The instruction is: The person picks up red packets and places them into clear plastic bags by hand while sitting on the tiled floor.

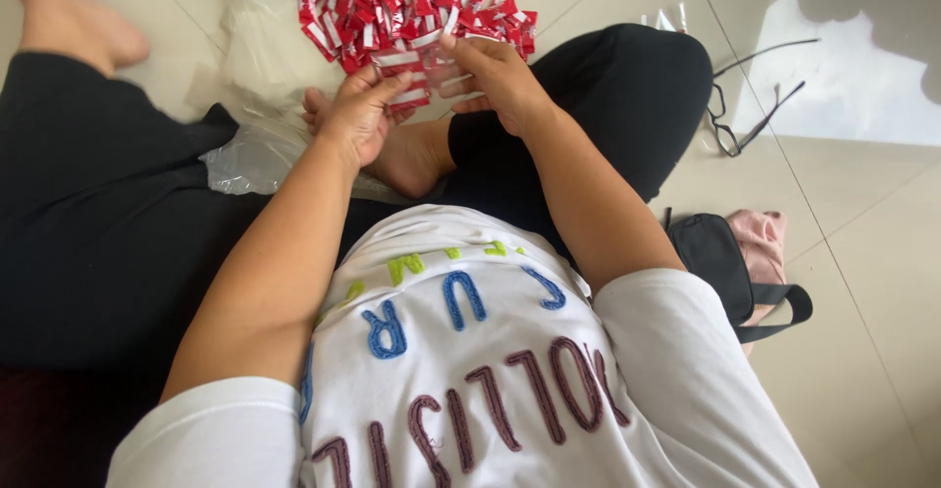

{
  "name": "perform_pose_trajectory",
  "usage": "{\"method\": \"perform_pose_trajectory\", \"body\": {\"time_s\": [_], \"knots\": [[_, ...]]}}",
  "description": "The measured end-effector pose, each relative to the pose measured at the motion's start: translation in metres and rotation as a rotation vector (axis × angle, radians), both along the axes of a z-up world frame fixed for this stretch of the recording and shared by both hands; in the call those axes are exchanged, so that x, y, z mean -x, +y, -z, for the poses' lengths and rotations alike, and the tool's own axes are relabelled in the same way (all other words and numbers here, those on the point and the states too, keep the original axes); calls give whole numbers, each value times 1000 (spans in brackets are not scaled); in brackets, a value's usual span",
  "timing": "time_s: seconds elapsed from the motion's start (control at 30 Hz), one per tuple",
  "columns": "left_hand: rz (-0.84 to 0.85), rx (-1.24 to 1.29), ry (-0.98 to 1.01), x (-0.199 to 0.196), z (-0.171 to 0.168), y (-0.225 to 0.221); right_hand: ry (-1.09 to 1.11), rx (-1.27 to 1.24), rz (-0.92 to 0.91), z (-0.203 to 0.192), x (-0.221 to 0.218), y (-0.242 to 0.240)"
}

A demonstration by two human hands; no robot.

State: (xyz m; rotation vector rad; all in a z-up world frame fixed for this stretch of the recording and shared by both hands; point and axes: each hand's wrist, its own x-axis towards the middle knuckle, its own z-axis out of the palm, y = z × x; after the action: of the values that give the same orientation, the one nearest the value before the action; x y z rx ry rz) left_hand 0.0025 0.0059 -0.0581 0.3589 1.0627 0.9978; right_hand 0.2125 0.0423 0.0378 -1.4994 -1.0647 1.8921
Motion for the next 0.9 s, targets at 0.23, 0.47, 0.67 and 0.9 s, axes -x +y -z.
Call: {"method": "perform_pose_trajectory", "body": {"time_s": [0.23, 0.47, 0.67, 0.9], "knots": [[158, 75, 32, 2, 11, 7, -59, -159, -104, 46, -9, 7], [-268, -108, 515, 20, 12, 7, -58, -193, 101, 38, -18, 54], [-691, 223, 1303, 78, 103, 6, 256, -329, 315, 39, -53, 161], [-421, 751, 1350, 101, 135, -4, 293, -210, 520, 9, -28, 190]]}}
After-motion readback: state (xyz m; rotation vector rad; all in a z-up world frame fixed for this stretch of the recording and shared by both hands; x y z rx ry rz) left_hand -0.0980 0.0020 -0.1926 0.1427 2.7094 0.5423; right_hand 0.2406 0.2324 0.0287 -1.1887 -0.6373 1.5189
